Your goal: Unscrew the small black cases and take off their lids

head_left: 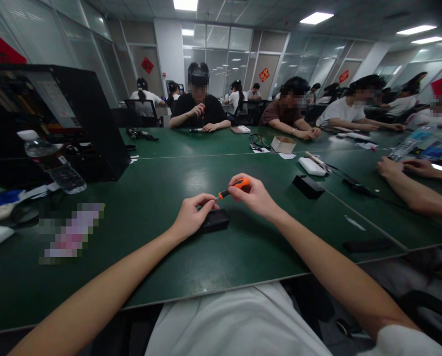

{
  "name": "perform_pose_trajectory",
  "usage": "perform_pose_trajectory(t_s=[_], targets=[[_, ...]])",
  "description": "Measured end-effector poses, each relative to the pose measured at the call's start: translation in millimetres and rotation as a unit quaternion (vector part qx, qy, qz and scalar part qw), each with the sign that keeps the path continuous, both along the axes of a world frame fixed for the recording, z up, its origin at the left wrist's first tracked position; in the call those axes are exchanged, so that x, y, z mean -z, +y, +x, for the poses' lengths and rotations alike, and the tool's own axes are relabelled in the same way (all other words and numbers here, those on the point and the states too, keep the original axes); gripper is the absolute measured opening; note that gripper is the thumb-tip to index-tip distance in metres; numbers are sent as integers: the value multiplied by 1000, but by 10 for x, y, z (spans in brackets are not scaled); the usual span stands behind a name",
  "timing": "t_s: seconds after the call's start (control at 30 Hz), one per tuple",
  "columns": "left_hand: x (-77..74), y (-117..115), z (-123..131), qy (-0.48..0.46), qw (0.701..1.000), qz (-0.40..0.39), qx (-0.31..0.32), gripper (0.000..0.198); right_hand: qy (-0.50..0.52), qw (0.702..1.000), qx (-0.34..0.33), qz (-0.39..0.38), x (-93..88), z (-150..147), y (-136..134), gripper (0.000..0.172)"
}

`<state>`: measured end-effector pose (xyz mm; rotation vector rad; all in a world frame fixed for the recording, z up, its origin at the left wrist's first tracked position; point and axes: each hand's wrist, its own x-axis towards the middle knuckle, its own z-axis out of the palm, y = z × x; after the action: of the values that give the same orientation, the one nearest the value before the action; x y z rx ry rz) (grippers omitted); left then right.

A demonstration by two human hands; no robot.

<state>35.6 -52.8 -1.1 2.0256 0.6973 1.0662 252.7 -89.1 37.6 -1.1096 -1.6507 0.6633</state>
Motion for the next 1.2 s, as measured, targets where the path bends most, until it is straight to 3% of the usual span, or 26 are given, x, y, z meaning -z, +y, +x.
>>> perform_pose_trajectory(t_s=[0.07, 0.17, 0.3, 0.67, 1.0, 1.2], targets=[[-7, 12, 2, 42, 999, -19, 26, 24, 8, 998, 35, 52, -91, 41, -26, 30], [-34, 35, -18, 117, 989, -53, 67, 37, -58, 986, 73, 140, -275, 111, -60, 24], [-95, 54, -59, 187, 974, -76, 101, 42, -113, 977, 62, 167, -414, 126, -51, 23], [-107, 49, -53, 187, 973, -89, 101, 47, -126, 982, 17, 137, -304, -37, 10, 22], [-109, 41, -58, 190, 974, -65, 103, 45, -172, 968, 27, 181, -333, -34, 33, 20], [-114, 37, -64, 196, 974, -52, 100, 45, -259, 942, -23, 212, -473, -19, 26, 20]])
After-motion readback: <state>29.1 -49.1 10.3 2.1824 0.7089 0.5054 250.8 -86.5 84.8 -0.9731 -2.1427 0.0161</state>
